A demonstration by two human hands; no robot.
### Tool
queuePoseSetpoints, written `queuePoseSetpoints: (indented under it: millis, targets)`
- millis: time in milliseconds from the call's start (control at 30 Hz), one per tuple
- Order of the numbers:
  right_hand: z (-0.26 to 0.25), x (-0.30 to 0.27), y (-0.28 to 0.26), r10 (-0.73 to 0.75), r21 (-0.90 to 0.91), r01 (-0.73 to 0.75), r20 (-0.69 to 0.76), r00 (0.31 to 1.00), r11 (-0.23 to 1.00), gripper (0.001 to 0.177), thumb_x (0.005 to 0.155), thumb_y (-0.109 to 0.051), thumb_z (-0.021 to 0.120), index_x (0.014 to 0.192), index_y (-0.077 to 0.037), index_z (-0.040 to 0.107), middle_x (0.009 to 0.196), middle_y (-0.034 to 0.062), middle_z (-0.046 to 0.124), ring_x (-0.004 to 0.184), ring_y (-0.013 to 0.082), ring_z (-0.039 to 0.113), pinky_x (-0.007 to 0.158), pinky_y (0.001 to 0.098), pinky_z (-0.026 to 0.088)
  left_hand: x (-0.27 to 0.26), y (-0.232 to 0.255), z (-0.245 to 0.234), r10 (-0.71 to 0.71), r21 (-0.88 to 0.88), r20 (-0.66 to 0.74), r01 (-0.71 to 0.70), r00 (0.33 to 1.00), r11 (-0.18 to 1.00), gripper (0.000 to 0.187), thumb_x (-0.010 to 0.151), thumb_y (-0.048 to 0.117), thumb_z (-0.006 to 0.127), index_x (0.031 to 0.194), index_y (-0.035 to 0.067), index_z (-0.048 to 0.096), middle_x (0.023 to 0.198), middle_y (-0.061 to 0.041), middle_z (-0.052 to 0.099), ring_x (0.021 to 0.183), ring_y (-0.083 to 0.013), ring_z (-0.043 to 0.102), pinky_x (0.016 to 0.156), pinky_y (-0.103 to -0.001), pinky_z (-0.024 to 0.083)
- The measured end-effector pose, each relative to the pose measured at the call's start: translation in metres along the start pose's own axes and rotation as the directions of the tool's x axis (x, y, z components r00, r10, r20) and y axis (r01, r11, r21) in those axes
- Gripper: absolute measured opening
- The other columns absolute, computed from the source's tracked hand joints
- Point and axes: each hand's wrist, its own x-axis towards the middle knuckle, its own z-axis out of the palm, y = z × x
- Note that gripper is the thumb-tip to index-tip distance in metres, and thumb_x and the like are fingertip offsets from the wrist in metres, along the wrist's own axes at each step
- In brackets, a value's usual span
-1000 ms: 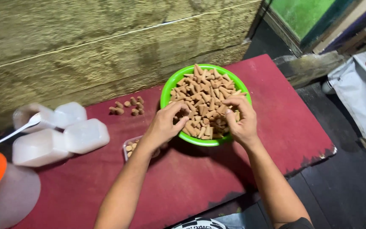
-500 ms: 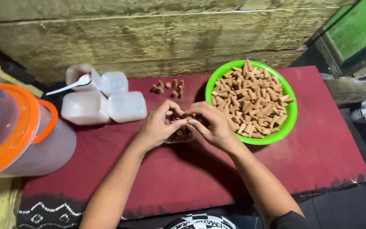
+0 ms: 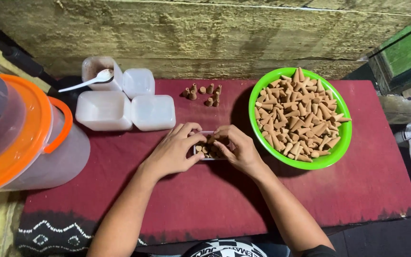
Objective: The person is manually packing incense cones from a large green bowl into small plastic containers.
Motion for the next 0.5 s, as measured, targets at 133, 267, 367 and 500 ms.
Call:
queuePoseSetpoints:
  millis: [133, 267, 367, 500]
  targets:
    - [0.008, 0.001, 0.001, -0.023, -0.024, 0.024, 0.027, 0.999, 0.999, 0.012, 0.092, -0.003, 0.074, 0.104, -0.005, 0.072, 0.098, 0.0138, 0.073, 0.079, 0.0327, 0.073, 0.068, 0.0402, 0.059, -0.005, -0.012, 0.012, 0.006, 0.029, -0.014, -0.006, 1.000, 1.000, 0.040, 0.081, 0.031, 0.080, 0.115, 0.012, 0.069, 0.125, -0.011, 0.057, 0.110, -0.0343, 0.060, 0.094, -0.046, 0.049]
    - [0.009, 0.000, 0.007, -0.096, -0.054, 0.099, 0.061, 0.994, 0.994, 0.011, 0.091, 0.000, 0.073, 0.100, -0.004, 0.070, 0.098, 0.0141, 0.072, 0.083, 0.0345, 0.071, 0.073, 0.0421, 0.059, -0.006, -0.014, 0.013, 0.021, 0.032, 0.010, -0.022, 1.000, 0.999, 0.043, 0.079, 0.034, 0.081, 0.115, 0.015, 0.068, 0.125, -0.009, 0.055, 0.109, -0.0333, 0.061, 0.090, -0.045, 0.052]
    - [0.010, -0.001, 0.007, -0.124, -0.052, 0.129, 0.085, 0.989, 0.990, 0.009, 0.091, 0.002, 0.072, 0.098, -0.003, 0.069, 0.098, 0.0144, 0.072, 0.084, 0.0356, 0.071, 0.075, 0.0433, 0.059, -0.007, -0.011, 0.011, 0.007, 0.025, 0.034, -0.008, 0.999, 1.000, 0.048, 0.077, 0.034, 0.082, 0.118, 0.014, 0.067, 0.126, -0.010, 0.054, 0.109, -0.0345, 0.061, 0.088, -0.047, 0.053]
    - [0.015, -0.005, 0.016, -0.156, -0.063, 0.163, 0.107, 0.982, 0.985, 0.005, 0.092, 0.000, 0.071, 0.091, -0.004, 0.068, 0.098, 0.0128, 0.074, 0.085, 0.0351, 0.071, 0.075, 0.0426, 0.059, -0.006, -0.010, 0.010, -0.012, 0.020, 0.055, 0.011, 0.998, 1.000, 0.053, 0.076, 0.032, 0.083, 0.122, 0.012, 0.066, 0.129, -0.011, 0.053, 0.109, -0.0356, 0.061, 0.086, -0.049, 0.055]
